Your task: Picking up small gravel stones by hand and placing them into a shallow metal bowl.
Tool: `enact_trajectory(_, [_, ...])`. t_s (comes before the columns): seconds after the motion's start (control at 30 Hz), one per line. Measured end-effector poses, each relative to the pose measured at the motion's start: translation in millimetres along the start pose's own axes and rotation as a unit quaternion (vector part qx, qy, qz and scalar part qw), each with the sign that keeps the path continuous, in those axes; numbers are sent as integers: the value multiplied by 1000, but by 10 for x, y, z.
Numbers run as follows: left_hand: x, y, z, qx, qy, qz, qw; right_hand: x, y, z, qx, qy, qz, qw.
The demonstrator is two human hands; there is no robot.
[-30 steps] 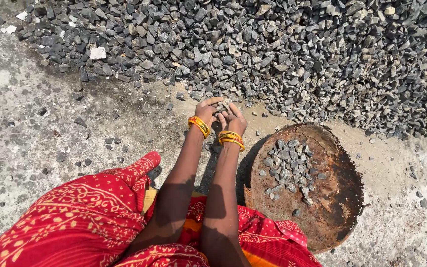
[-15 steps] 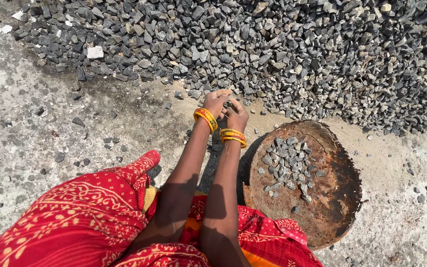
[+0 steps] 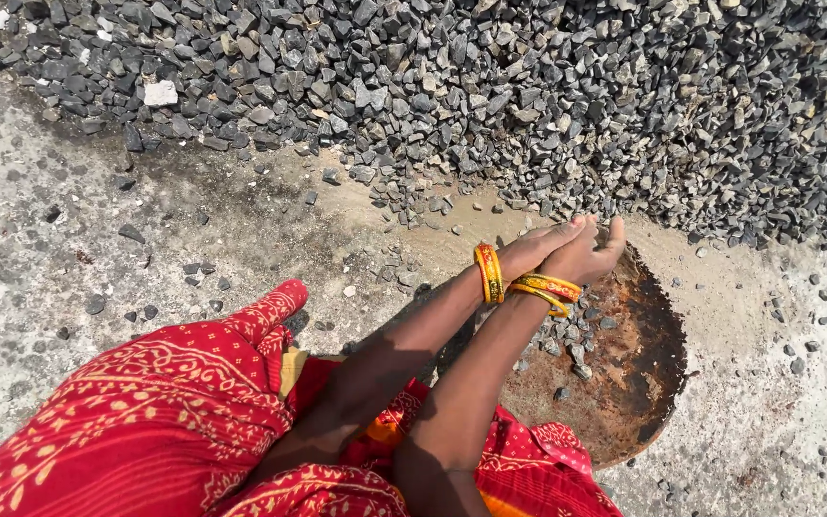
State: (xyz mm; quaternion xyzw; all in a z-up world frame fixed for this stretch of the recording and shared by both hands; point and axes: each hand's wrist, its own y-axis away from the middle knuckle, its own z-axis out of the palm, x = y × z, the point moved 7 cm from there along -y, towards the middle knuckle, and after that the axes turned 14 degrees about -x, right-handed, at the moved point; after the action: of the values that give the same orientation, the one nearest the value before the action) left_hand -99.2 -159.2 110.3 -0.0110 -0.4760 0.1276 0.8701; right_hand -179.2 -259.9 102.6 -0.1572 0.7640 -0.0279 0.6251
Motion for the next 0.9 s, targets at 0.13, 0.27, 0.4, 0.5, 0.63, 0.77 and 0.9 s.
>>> enact_trajectory(0.13, [-561,-243,-38,21,-96,-69,993,-690,53,-404,102,138,-21,985])
enact_trajectory(0.27, [-858,-165,-747,156,-238,-72,956,-701,82,-119,64,132,-39,988])
enact_trajectory(0.4, [-541,434,-1583,311,-314,-161,883,-556,318,623,-106,103,55,987])
enact_trajectory(0.5, [-606,887,-2418,386,-222,-146,884,-61,406,1108,-198,85,-20,976])
enact_trajectory(0.63, [-575,1581,-2994,460,-163,-176,855,603,618,1533,-276,74,-8,958])
enact_trajectory(0.77, [-953,1867,-3372,499,-151,-197,830,1150,784,1651,-300,241,62,921])
enact_trajectory(0.9, [-975,1802,-3213,466,-177,-263,826,1231,910,1749,-337,382,154,847])
